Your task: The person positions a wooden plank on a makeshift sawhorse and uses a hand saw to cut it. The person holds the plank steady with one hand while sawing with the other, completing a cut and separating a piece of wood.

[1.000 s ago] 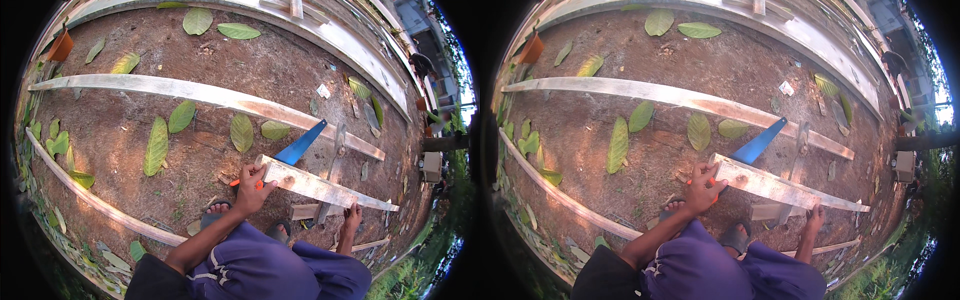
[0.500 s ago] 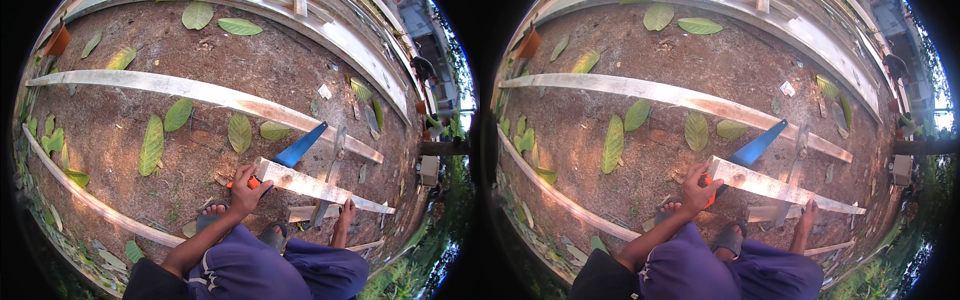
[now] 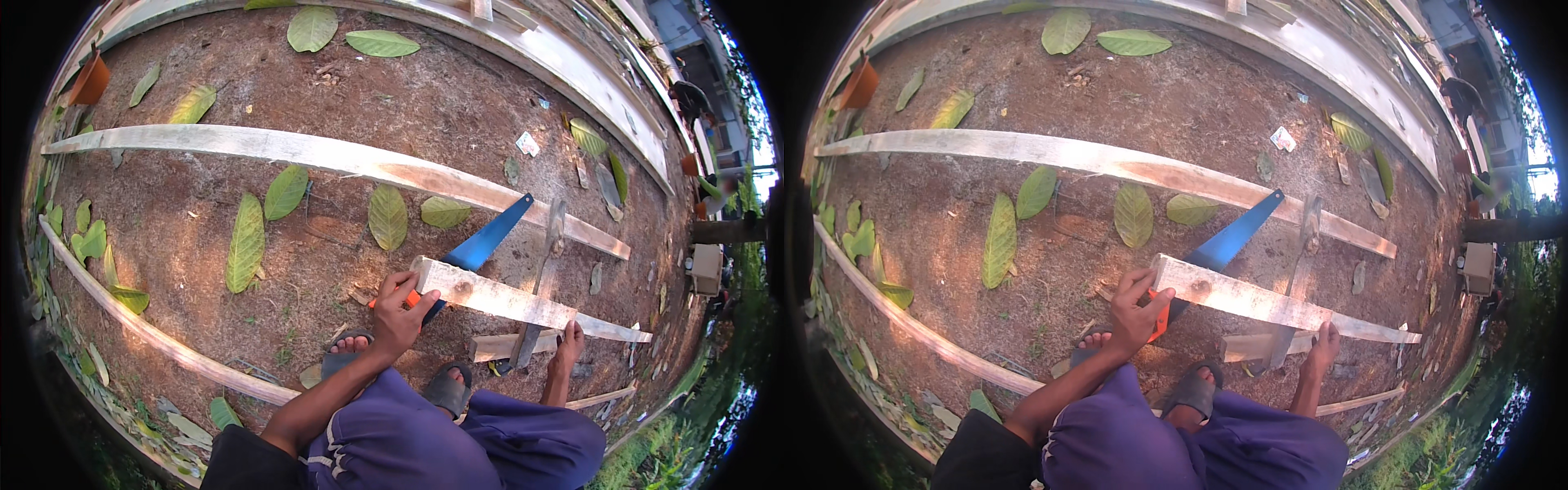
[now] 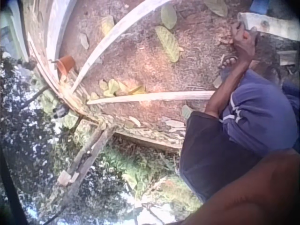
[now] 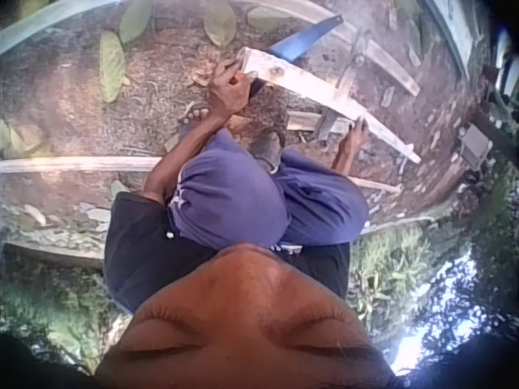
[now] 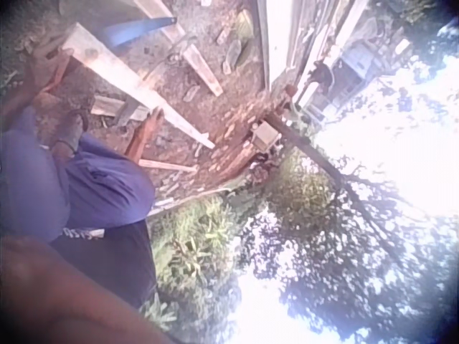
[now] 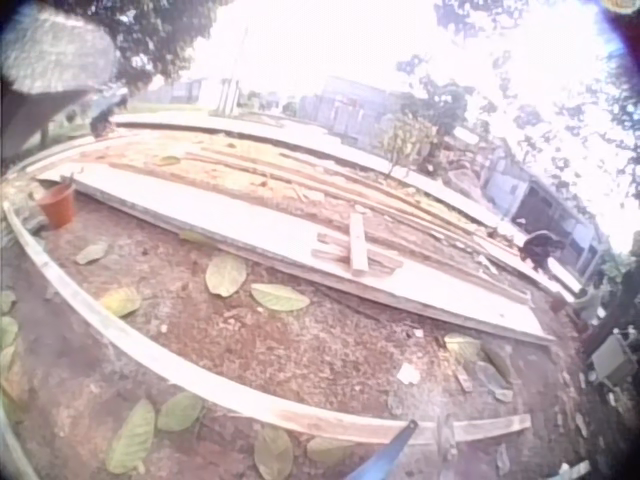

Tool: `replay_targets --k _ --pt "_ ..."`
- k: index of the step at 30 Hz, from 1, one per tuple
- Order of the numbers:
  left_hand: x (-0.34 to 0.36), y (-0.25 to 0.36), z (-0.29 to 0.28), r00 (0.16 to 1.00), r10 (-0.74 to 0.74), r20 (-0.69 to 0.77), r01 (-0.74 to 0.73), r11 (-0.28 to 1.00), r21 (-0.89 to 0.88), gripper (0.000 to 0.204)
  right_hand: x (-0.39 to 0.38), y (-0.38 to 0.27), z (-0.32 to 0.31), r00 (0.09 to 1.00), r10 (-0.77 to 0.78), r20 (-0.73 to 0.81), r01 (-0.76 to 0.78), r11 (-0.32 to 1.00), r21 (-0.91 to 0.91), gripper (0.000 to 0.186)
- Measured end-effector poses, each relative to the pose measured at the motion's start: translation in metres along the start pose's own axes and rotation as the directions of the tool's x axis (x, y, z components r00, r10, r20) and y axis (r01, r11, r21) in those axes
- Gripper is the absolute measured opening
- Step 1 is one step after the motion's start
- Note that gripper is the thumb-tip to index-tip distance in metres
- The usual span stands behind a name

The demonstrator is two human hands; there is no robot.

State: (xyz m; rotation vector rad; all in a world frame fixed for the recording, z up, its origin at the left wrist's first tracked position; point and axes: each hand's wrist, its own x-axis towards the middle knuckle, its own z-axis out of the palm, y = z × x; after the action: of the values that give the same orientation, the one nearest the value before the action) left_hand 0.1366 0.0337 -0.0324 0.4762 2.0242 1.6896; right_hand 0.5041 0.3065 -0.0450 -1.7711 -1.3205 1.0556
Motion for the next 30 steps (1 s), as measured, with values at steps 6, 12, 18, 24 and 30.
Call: replay_targets --k 6,12,18,24,30 --pt "0.002 0.001 -0.003 0.998 -0.052 0.031 0.053 0.998 -0.032 0.055 0.004 0.008 -0.001 0.999 -0.025 -0.036 0.026 0.999 0.028 0.028" --pt "-0.002 -0.011 -0.001 0.980 -0.197 0.024 0.198 0.962 -0.186 0.071 -0.006 -0.007 0.005 1.000 -0.021 0.012 0.022 0.999 -0.043 0.031" --pt "-0.009 -0.036 -0.008 0.933 -0.325 0.157 0.361 0.826 -0.434 0.077 -0.018 -0.013 0.011 0.999 -0.038 0.015 0.038 0.999 -0.016 0.038" --pt "-0.013 -0.028 -0.012 0.909 -0.350 0.226 0.409 0.855 -0.318 0.075 -0.021 -0.002 0.015 0.994 -0.112 0.000 0.112 0.993 0.037 0.032" --pt "-0.009 -0.025 -0.003 0.941 -0.250 0.228 0.329 0.833 -0.444 0.079 -0.024 0.001 0.021 0.980 -0.194 0.045 0.192 0.980 0.044 0.040"
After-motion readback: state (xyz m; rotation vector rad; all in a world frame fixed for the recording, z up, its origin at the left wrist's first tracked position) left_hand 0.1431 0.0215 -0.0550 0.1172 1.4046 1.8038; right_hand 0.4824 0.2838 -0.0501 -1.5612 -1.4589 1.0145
